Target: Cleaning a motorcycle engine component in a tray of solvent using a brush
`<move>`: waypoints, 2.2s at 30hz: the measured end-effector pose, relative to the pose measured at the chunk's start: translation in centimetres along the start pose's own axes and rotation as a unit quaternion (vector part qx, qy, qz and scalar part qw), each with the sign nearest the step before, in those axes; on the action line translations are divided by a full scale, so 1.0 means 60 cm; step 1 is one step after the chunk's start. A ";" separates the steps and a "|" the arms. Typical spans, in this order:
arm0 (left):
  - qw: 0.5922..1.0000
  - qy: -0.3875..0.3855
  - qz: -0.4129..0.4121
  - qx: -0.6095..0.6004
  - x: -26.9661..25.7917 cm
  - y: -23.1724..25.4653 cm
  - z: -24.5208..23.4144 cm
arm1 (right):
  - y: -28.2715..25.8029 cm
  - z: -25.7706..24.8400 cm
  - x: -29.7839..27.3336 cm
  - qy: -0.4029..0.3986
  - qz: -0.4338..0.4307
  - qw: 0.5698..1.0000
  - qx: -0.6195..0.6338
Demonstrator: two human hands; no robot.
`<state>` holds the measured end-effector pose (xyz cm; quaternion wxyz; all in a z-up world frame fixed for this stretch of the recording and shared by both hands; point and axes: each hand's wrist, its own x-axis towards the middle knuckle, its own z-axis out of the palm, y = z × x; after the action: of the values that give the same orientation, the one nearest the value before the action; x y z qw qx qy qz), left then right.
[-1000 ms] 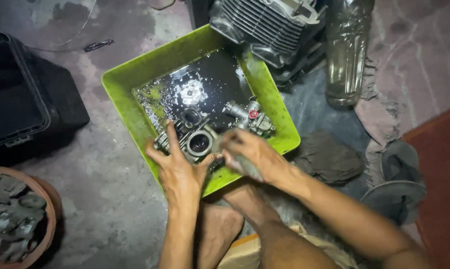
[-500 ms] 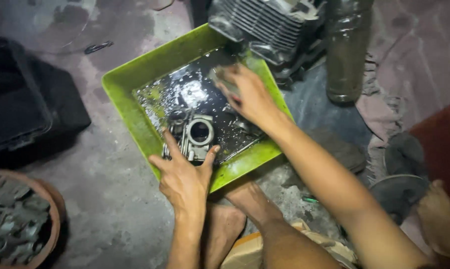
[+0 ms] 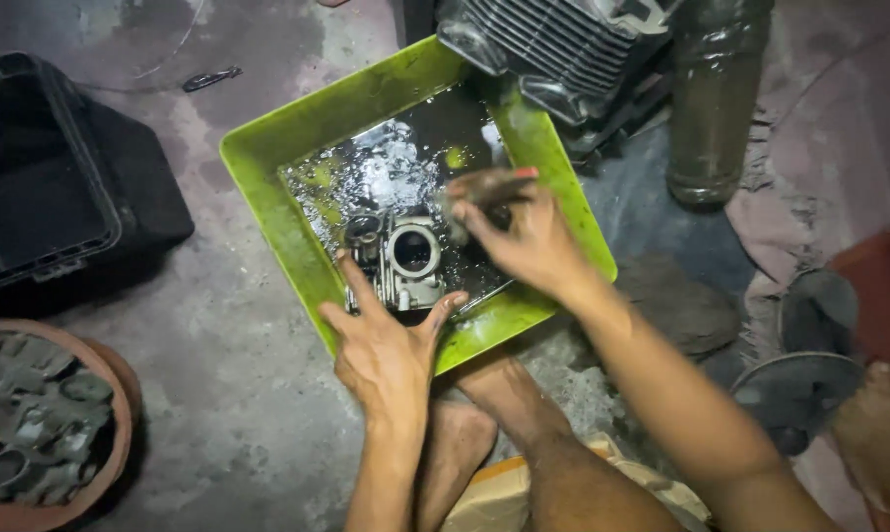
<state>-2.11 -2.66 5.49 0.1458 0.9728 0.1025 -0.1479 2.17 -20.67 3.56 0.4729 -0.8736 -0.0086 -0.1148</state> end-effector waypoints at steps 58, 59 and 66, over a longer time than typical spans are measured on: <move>0.751 -0.128 -0.243 -0.601 0.138 -0.002 0.091 | 0.252 0.073 0.071 -0.026 0.147 0.987 -0.053; 0.750 -0.129 -0.253 -0.597 0.122 0.029 0.060 | 0.254 0.075 0.075 -0.018 0.142 0.989 -0.035; 0.906 -0.191 -0.192 -0.326 0.065 0.084 -0.043 | 0.236 0.065 0.063 -0.012 0.137 0.990 -0.032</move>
<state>3.42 -5.99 7.88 0.4405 0.7859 0.2996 -0.3140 8.34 -25.61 -9.36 0.4554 -0.8827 0.1089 -0.0387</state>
